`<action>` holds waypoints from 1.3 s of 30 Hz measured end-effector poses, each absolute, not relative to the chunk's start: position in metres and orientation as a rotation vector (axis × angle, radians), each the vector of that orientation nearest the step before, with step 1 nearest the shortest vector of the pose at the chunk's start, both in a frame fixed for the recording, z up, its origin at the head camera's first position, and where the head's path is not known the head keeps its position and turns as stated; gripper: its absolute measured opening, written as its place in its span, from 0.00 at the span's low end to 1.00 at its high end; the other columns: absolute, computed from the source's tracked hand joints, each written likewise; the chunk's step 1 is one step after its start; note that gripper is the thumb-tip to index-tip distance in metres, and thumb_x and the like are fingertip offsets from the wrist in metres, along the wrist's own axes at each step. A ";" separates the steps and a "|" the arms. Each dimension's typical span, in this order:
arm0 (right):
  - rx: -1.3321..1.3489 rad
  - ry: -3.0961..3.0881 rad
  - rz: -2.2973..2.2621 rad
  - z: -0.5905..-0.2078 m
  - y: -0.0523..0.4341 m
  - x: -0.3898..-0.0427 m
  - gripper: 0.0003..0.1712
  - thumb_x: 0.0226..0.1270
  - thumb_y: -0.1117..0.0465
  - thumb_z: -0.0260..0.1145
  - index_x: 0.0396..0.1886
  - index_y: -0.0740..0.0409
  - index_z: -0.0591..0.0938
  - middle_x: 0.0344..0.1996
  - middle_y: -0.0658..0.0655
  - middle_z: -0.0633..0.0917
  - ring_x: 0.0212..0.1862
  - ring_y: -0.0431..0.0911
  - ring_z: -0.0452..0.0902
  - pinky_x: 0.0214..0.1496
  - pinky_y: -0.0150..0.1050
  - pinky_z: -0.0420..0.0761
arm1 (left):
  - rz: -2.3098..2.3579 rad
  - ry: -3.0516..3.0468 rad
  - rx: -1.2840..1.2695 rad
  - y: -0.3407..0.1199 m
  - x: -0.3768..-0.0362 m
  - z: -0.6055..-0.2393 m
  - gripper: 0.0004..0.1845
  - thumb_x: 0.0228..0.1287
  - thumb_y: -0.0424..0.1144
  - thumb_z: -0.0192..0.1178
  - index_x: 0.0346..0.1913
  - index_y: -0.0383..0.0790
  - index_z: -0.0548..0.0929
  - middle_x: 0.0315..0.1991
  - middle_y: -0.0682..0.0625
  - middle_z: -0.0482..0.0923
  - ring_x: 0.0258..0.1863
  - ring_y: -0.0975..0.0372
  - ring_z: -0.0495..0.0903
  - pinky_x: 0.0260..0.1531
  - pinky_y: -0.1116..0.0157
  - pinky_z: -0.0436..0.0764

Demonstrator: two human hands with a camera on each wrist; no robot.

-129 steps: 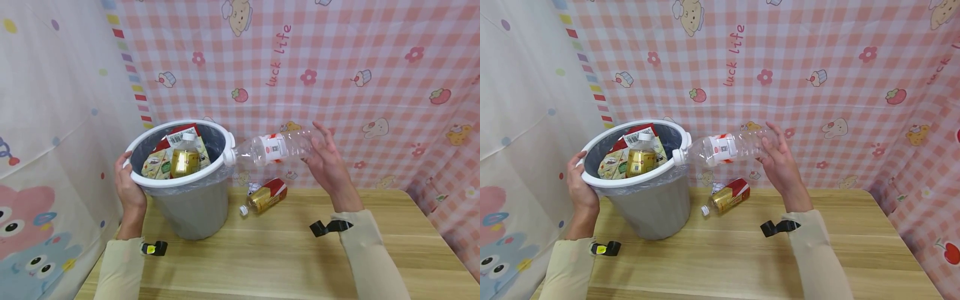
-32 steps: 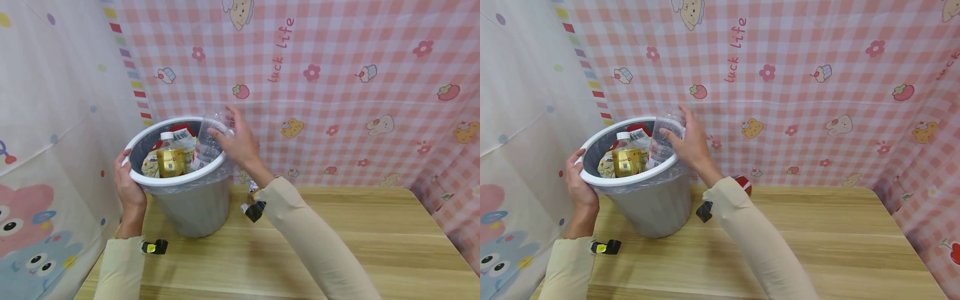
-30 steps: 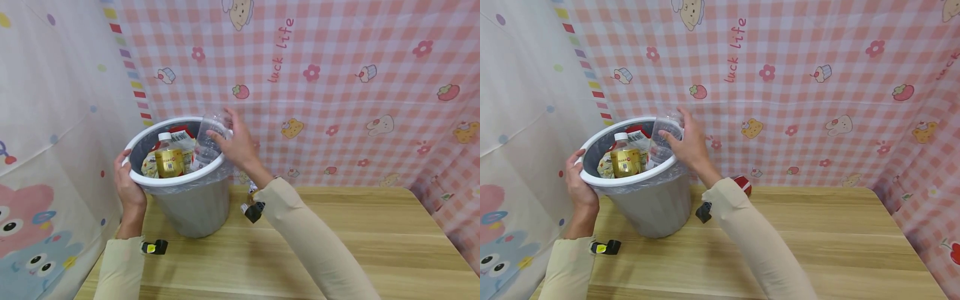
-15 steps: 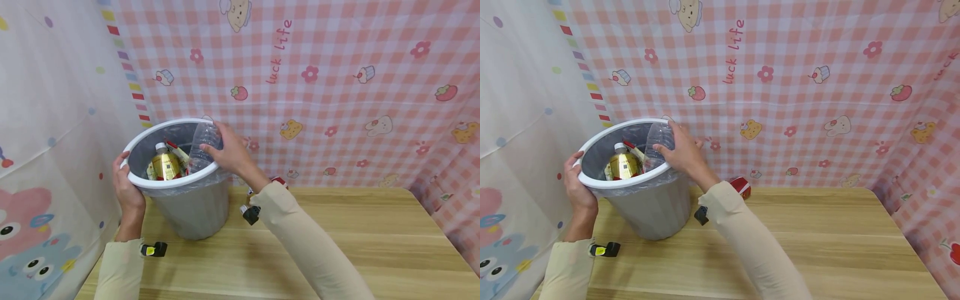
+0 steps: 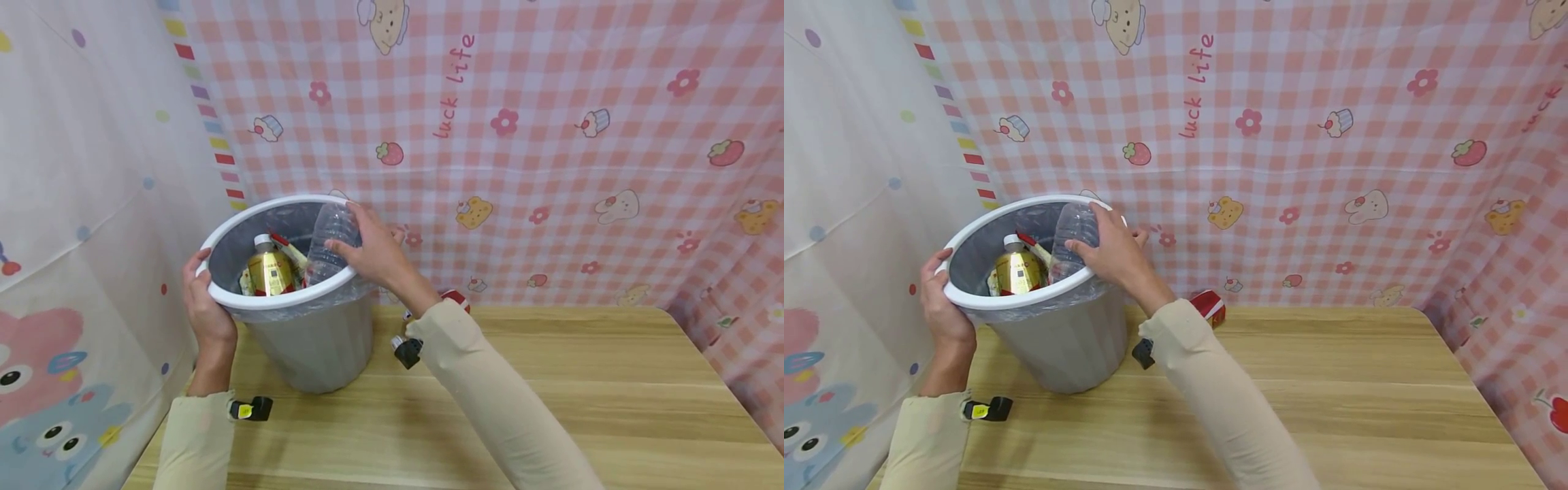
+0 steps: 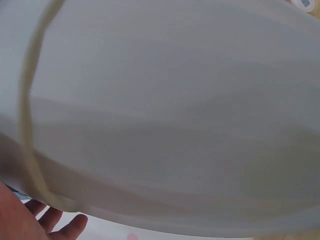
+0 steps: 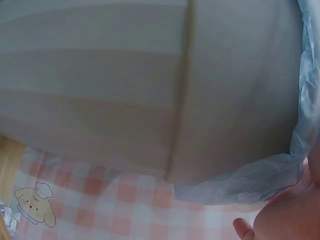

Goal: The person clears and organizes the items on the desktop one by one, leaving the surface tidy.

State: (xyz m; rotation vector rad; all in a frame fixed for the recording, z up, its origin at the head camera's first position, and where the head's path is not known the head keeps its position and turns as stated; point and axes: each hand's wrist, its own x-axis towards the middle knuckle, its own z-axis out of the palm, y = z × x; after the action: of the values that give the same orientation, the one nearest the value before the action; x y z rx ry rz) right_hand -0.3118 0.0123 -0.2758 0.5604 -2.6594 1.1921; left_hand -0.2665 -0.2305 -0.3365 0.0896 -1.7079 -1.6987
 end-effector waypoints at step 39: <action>0.462 -2.744 1.399 -0.284 0.019 -0.317 0.57 0.58 0.40 0.69 0.81 0.39 0.48 0.80 0.52 0.48 0.79 0.54 0.43 0.73 0.66 0.49 | -1.688 -1.727 0.049 -0.231 -0.266 -0.338 0.23 0.74 0.45 0.36 0.67 0.47 0.70 0.65 0.49 0.69 0.60 0.56 0.68 0.58 0.61 0.71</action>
State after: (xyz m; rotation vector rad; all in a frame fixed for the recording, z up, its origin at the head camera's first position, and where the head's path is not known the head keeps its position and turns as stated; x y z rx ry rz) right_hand -0.3174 0.0194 -0.2843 0.4616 -2.7441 1.3986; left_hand -0.2660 -0.2314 -0.3376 0.0495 -1.7268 -1.6883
